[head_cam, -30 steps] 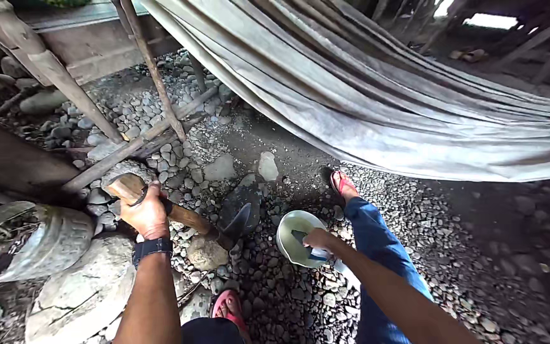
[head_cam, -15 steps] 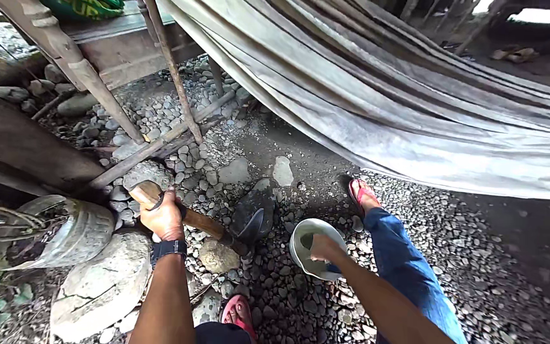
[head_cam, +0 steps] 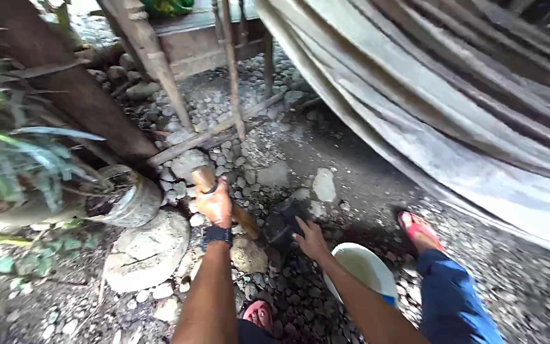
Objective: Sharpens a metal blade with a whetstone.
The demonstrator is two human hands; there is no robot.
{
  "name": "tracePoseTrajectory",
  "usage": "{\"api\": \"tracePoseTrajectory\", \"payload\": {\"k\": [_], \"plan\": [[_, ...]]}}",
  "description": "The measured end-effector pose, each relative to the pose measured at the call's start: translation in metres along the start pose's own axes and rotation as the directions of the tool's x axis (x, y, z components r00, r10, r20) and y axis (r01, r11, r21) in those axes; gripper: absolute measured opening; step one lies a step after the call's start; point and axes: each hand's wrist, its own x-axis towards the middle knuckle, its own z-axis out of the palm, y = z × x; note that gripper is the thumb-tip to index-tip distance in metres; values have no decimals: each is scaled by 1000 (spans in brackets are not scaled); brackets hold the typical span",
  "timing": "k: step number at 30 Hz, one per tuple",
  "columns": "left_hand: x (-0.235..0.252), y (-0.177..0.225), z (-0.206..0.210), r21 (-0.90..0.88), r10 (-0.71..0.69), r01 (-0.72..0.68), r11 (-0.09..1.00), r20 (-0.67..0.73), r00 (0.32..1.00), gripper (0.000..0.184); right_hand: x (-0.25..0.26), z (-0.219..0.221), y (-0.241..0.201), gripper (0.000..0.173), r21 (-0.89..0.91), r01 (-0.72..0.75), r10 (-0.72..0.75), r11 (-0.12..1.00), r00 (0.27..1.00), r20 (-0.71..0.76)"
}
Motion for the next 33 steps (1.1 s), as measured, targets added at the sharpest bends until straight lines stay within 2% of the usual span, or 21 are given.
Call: {"api": "tracePoseTrajectory", "payload": {"k": [2, 4, 7, 9, 17, 19, 21, 23, 24, 26, 28, 29, 30, 33], "plan": [[5, -3, -3, -6, -15, 15, 1000, -1, 1000, 50, 3, 22, 4, 56, -38, 67, -71, 997, 991, -112], [9, -5, -4, -35, -29, 30, 999, 3, 1000, 51, 1, 29, 1, 54, -70, 14, -23, 997, 992, -123], [9, -5, -4, -79, -44, 45, 996, 14, 999, 49, -9, 29, -17, 60, -161, -162, 161, 973, 987, -19], [5, -4, -1, -74, -49, 51, 996, 27, 998, 51, -18, 31, -24, 65, -201, -228, 238, 953, 971, 25], [0, -6, 0, -81, 28, -22, 997, 83, 996, 52, -8, 14, -30, 68, -233, -264, 306, 936, 937, 167], [-3, -7, 2, -113, 45, -35, 993, 86, 995, 50, -22, 16, -33, 67, -256, -213, 269, 943, 940, 211], [-4, -5, 6, -103, 45, -37, 994, 75, 996, 51, -50, 25, -32, 66, -253, -48, 125, 966, 946, 298], [-3, -3, 8, -78, 58, -52, 996, 69, 996, 51, -56, 30, -27, 66, -257, 30, 62, 966, 937, 344], [-3, -3, 9, -75, 65, -59, 995, 74, 995, 50, -47, 26, -24, 65, -259, 15, 68, 966, 948, 311], [-6, -6, 7, -102, 81, -72, 992, 88, 993, 49, -13, 11, -21, 65, -263, -123, 180, 957, 961, 209], [-8, -7, 6, -148, 107, -93, 985, 91, 990, 46, 18, -2, -26, 65, -258, -283, 325, 924, 935, 138], [-8, -6, 5, -158, 107, -92, 983, 88, 990, 46, 19, -4, -30, 65, -262, -293, 337, 920, 931, 142], [-8, -6, 5, -155, 101, -86, 984, 92, 991, 47, 7, 0, -32, 65, -264, -248, 298, 932, 939, 169], [-5, -5, 8, -123, 90, -77, 989, 102, 991, 49, -48, 24, -30, 65, -247, 9, 72, 969, 946, 317]]}}
